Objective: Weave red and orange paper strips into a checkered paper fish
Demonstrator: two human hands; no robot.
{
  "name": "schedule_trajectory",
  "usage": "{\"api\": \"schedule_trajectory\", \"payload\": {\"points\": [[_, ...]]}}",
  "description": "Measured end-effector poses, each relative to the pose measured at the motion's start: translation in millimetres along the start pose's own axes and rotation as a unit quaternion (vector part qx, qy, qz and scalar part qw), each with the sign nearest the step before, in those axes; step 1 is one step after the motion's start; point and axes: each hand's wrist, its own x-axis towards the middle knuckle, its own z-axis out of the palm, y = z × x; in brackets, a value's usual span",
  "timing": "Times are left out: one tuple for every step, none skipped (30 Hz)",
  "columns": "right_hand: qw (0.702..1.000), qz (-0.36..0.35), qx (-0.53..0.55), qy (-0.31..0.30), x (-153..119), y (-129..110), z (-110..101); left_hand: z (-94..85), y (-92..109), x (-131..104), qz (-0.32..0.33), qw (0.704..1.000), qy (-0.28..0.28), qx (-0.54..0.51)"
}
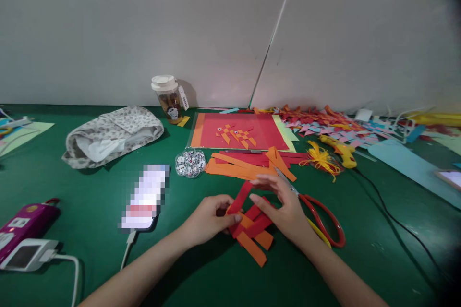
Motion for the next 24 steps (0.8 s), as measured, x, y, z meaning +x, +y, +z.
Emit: {"api": "schedule_trajectory", "payload": {"points": [[0.999,0.005,0.03,0.028,2.3,0.8,-2.7,-0.8,0.5,1.0,-0.001,1.0,0.014,-0.015],[0.996,0.016,0.06,0.057,4.8,1.8,-5.5,-1.8,1.1,1.9,-0.001,0.999,0.03,-0.03],[0.993,0.033,0.087,0.079,7.3,2.9,-8.1,-2.9,1.8,2.8,0.002,0.998,0.046,-0.043],[0.989,0.055,0.108,0.09,9.5,3.8,-10.4,-4.0,2.5,3.7,0.006,0.997,0.062,-0.056],[0.986,0.081,0.12,0.084,11.1,4.6,-12.0,-5.0,3.1,4.5,0.013,0.995,0.076,-0.069],[0.984,0.107,0.126,0.062,11.9,4.9,-12.9,-5.6,3.6,5.2,0.022,0.993,0.086,-0.084],[0.983,0.129,0.129,0.028,12.0,4.7,-13.1,-5.8,3.8,5.8,0.032,0.99,0.089,-0.1],[0.981,0.144,0.131,-0.011,11.4,4.0,-12.5,-5.5,3.8,6.3,0.043,0.989,0.086,-0.116],[0.978,0.153,0.134,-0.046,10.3,2.9,-11.5,-4.8,3.5,6.7,0.054,0.987,0.077,-0.129],[0.976,0.156,0.135,-0.072,8.9,1.4,-10.2,-3.7,2.9,7.0,0.063,0.986,0.065,-0.138],[0.974,0.157,0.135,-0.091,7.4,-0.4,-8.8,-2.4,2.0,7.2,0.067,0.986,0.052,-0.141],[0.974,0.158,0.132,-0.098,6.1,-2.2,-7.6,-1.0,0.8,7.3,0.067,0.987,0.041,-0.137],[0.975,0.158,0.125,-0.098,5.1,-3.9,-6.6,0.3,-0.5,7.3,0.066,0.989,0.033,-0.128],[0.976,0.157,0.116,-0.098,4.4,-5.3,-6.1,1.3,-1.8,7.2,0.063,0.991,0.03,-0.115],[0.977,0.155,0.108,-0.098,4.1,-6.5,-5.9,2.1,-3.1,6.9,0.06,0.993,0.029,-0.1],[0.978,0.15,0.101,-0.1,4.1,-7.4,-6.0,2.5,-4.2,6.6,0.06,0.994,0.029,-0.083],[0.98,0.144,0.095,-0.103,4.3,-8.1,-6.3,2.6,-5.1,6.3,0.062,0.996,0.031,-0.064],[0.981,0.138,0.089,-0.108,4.7,-8.5,-6.6,2.3,-5.6,5.9,0.064,0.996,0.035,-0.046],[0.981,0.133,0.083,-0.114,5.1,-8.9,-6.9,1.9,-5.9,5.6,0.066,0.997,0.04,-0.029],[0.981,0.13,0.078,-0.116,5.4,-9.1,-7.0,1.4,-5.9,5.4,0.067,0.997,0.045,-0.015],[0.982,0.128,0.073,-0.115,5.6,-9.3,-6.9,0.9,-5.7,5.2,0.067,0.997,0.048,-0.005],[0.983,0.127,0.066,-0.111,5.6,-9.4,-6.5,0.5,-5.5,5.1,0.066,0.997,0.048,0.0],[0.984,0.127,0.057,-0.108,5.5,-9.3,-5.9,0.2,-5.2,5.1,0.065,0.997,0.045,0.001],[0.986,0.125,0.045,-0.103,5.1,-9.1,-5.1,0.2,-4.9,5.0,0.064,0.997,0.038,0.003]]}}
